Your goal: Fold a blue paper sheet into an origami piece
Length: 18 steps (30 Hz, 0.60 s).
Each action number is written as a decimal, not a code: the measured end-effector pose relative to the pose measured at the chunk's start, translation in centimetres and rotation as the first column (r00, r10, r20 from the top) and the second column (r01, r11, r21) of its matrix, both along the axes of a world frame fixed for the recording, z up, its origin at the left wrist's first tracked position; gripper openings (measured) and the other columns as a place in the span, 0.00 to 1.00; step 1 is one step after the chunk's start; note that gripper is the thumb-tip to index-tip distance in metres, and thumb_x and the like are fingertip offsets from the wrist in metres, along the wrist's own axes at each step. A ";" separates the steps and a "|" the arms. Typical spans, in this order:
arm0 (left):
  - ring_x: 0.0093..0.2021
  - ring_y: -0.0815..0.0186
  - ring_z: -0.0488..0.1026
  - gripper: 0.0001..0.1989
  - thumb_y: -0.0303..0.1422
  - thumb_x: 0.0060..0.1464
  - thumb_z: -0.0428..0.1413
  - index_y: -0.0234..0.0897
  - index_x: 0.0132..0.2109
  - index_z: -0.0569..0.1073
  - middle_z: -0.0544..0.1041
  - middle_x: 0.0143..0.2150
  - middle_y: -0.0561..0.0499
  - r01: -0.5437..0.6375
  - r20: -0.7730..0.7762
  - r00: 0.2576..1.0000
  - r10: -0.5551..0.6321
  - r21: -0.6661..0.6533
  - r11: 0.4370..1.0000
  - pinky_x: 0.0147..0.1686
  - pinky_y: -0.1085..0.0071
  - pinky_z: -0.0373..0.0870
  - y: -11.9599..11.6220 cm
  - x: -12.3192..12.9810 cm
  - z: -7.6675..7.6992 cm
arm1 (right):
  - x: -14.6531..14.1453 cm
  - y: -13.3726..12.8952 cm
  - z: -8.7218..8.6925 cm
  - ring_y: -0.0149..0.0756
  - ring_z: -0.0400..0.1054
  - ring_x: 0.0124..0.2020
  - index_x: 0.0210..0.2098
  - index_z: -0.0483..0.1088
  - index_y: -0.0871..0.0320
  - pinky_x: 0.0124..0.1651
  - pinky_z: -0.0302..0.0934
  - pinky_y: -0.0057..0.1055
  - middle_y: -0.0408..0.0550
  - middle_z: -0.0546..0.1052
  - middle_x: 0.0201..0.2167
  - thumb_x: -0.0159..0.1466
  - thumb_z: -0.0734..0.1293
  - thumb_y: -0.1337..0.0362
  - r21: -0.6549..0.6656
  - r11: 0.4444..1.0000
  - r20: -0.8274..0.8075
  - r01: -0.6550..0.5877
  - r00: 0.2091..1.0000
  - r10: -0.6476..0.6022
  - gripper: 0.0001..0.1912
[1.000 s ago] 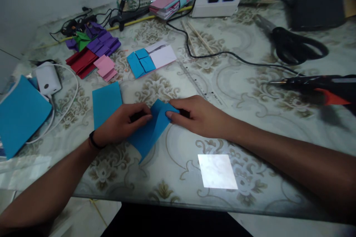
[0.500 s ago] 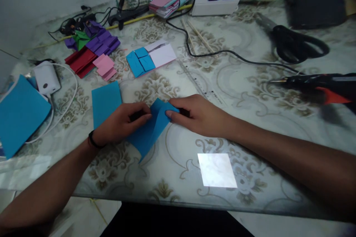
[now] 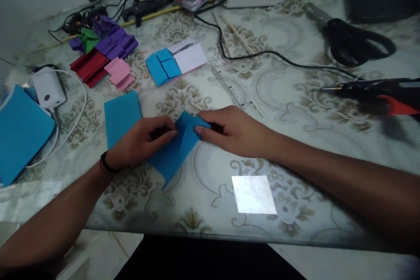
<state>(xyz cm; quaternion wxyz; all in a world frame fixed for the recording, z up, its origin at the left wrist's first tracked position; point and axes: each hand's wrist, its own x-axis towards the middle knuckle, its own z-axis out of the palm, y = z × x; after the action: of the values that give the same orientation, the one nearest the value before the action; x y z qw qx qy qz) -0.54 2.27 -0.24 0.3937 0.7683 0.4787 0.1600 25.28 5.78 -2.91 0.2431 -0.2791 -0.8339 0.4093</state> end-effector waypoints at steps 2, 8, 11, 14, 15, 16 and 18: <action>0.30 0.69 0.68 0.12 0.39 0.69 0.56 0.37 0.39 0.75 0.76 0.32 0.54 0.002 -0.005 1.000 -0.002 0.004 1.000 0.29 0.73 0.63 0.0 0.0 0.0 | 0.1 0.0 0.1 0.25 0.58 0.22 0.27 0.62 0.57 0.29 0.50 0.25 0.37 0.64 0.20 0.72 0.63 0.59 -0.003 1.000 0.000 0.005 1.000 -0.005 0.17; 0.30 0.69 0.69 0.12 0.40 0.68 0.56 0.37 0.39 0.75 0.76 0.31 0.55 0.002 -0.008 1.000 -0.001 0.013 1.000 0.30 0.73 0.63 0.0 0.1 0.2 | 0.2 0.0 0.1 0.25 0.58 0.22 0.27 0.62 0.57 0.29 0.49 0.27 0.37 0.65 0.20 0.72 0.63 0.58 -0.008 1.000 0.018 0.002 1.000 -0.002 0.18; 0.30 0.69 0.69 0.11 0.39 0.68 0.56 0.37 0.39 0.75 0.76 0.32 0.55 0.001 -0.002 1.000 -0.001 0.007 1.000 0.30 0.73 0.63 0.1 0.2 0.1 | 0.2 0.0 0.1 0.25 0.57 0.22 0.27 0.62 0.57 0.29 0.49 0.27 0.37 0.65 0.20 0.72 0.63 0.58 0.005 1.000 0.023 0.003 1.000 -0.004 0.18; 0.30 0.69 0.68 0.11 0.38 0.68 0.56 0.37 0.39 0.75 0.76 0.32 0.55 0.007 0.017 1.000 -0.007 0.009 1.000 0.30 0.72 0.63 0.1 0.2 0.1 | 0.2 -0.1 0.1 0.25 0.57 0.22 0.27 0.61 0.57 0.29 0.49 0.27 0.37 0.64 0.20 0.72 0.63 0.58 0.011 1.000 0.030 0.008 1.000 -0.008 0.18; 0.30 0.69 0.68 0.11 0.38 0.68 0.56 0.36 0.39 0.75 0.76 0.32 0.55 0.007 0.024 1.000 -0.007 0.011 1.000 0.30 0.72 0.63 0.1 0.2 0.1 | 0.2 -0.1 0.1 0.25 0.57 0.22 0.27 0.61 0.57 0.29 0.49 0.27 0.37 0.64 0.20 0.72 0.63 0.58 0.011 1.000 0.032 0.011 0.999 -0.011 0.18; 0.30 0.69 0.68 0.10 0.38 0.68 0.56 0.36 0.39 0.75 0.76 0.32 0.55 0.007 0.026 1.000 -0.007 0.012 1.000 0.30 0.72 0.63 0.1 0.2 0.0 | 0.2 -0.1 0.2 0.25 0.57 0.22 0.27 0.60 0.57 0.29 0.49 0.27 0.37 0.64 0.20 0.72 0.63 0.58 0.010 1.000 0.033 0.014 0.999 -0.015 0.18; 0.29 0.69 0.68 0.11 0.38 0.68 0.56 0.37 0.39 0.75 0.76 0.32 0.55 0.002 0.020 1.000 -0.002 0.009 1.000 0.30 0.72 0.62 0.1 0.2 0.1 | 0.2 -0.1 0.2 0.25 0.56 0.22 0.27 0.60 0.57 0.29 0.49 0.27 0.37 0.63 0.20 0.72 0.64 0.58 0.008 1.000 0.036 0.019 0.999 -0.019 0.18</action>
<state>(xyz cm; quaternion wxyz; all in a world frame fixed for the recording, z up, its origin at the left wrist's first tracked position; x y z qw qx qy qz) -0.37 2.32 -0.19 0.3949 0.7689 0.4734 0.1694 25.48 5.64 -2.68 0.2330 -0.2936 -0.8370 0.3987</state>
